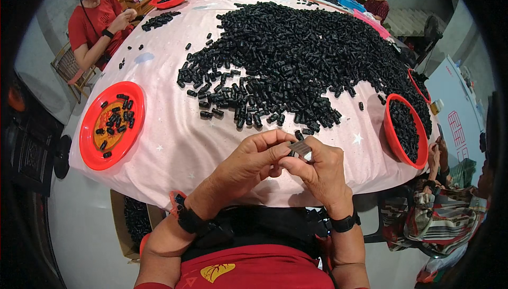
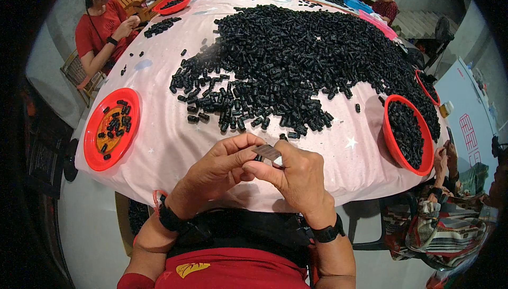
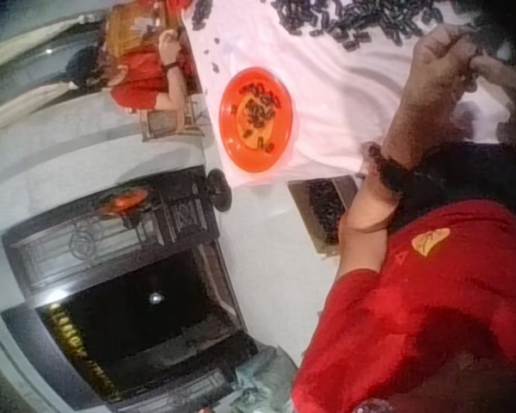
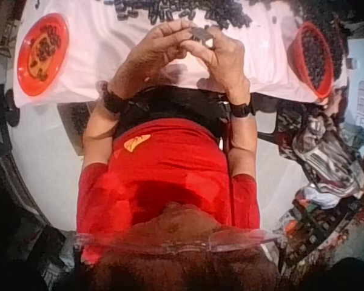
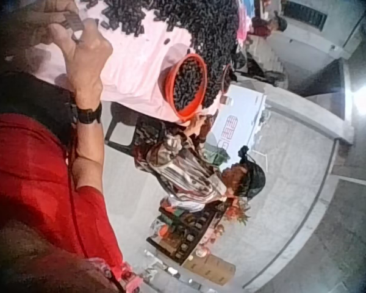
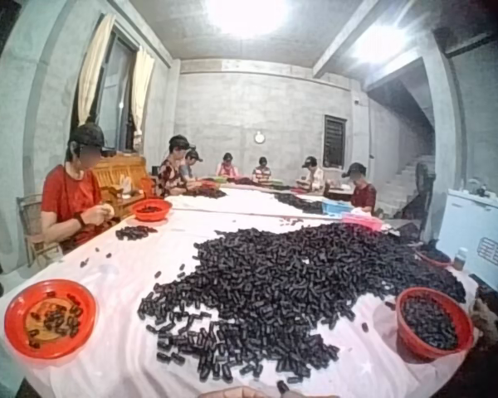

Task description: Sorting or inspecting small black plastic components at a production table.

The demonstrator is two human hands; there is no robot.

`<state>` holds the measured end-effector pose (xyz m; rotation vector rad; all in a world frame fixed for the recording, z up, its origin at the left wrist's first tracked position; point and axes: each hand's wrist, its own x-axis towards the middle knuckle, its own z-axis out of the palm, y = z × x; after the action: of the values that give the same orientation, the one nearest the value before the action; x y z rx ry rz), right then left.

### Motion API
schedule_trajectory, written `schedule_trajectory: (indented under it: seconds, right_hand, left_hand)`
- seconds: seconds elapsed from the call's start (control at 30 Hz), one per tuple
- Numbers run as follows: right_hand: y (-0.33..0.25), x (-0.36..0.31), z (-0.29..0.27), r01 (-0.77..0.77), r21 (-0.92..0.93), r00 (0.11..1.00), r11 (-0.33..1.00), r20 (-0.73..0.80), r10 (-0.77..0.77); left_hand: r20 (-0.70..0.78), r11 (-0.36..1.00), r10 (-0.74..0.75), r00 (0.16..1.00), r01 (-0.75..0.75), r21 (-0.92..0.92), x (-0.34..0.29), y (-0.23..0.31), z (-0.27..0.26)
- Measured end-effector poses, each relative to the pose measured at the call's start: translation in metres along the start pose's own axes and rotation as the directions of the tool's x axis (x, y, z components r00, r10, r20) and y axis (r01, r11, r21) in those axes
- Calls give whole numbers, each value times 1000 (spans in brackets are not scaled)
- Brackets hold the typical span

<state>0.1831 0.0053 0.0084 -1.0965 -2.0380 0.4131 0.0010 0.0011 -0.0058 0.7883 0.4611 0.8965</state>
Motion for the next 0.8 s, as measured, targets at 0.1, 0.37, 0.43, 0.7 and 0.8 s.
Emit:
schedule_trajectory:
  seconds: [0.1, 0.37, 0.43, 0.7, 0.8]
  right_hand:
    - [1, 0, 0, -2, -1, 1000, 1000, 5, 2]
    - [2, 0, 1, 16, 10, 1000, 1000, 6, -16]
    - [1, 0, 0, 11, -11, 999, 1000, 36, -10]
    - [1, 1, 3, 27, 2, 1000, 1000, 11, -27]
    - [1, -1, 2, 26, -8, 1000, 1000, 14, -26]
  left_hand:
    - [-4, 1000, -1, 1000, 1, -28, 1, 0, 0]
    - [-1, 998, -33, 999, 33, -54, 1, -3, -2]
    - [0, 998, -35, 999, 35, -52, 1, -3, -3]
    - [-25, 998, -54, 998, 54, -25, 1, -2, -4]
    - [2, 999, -47, 999, 47, -27, 0, -1, -2]
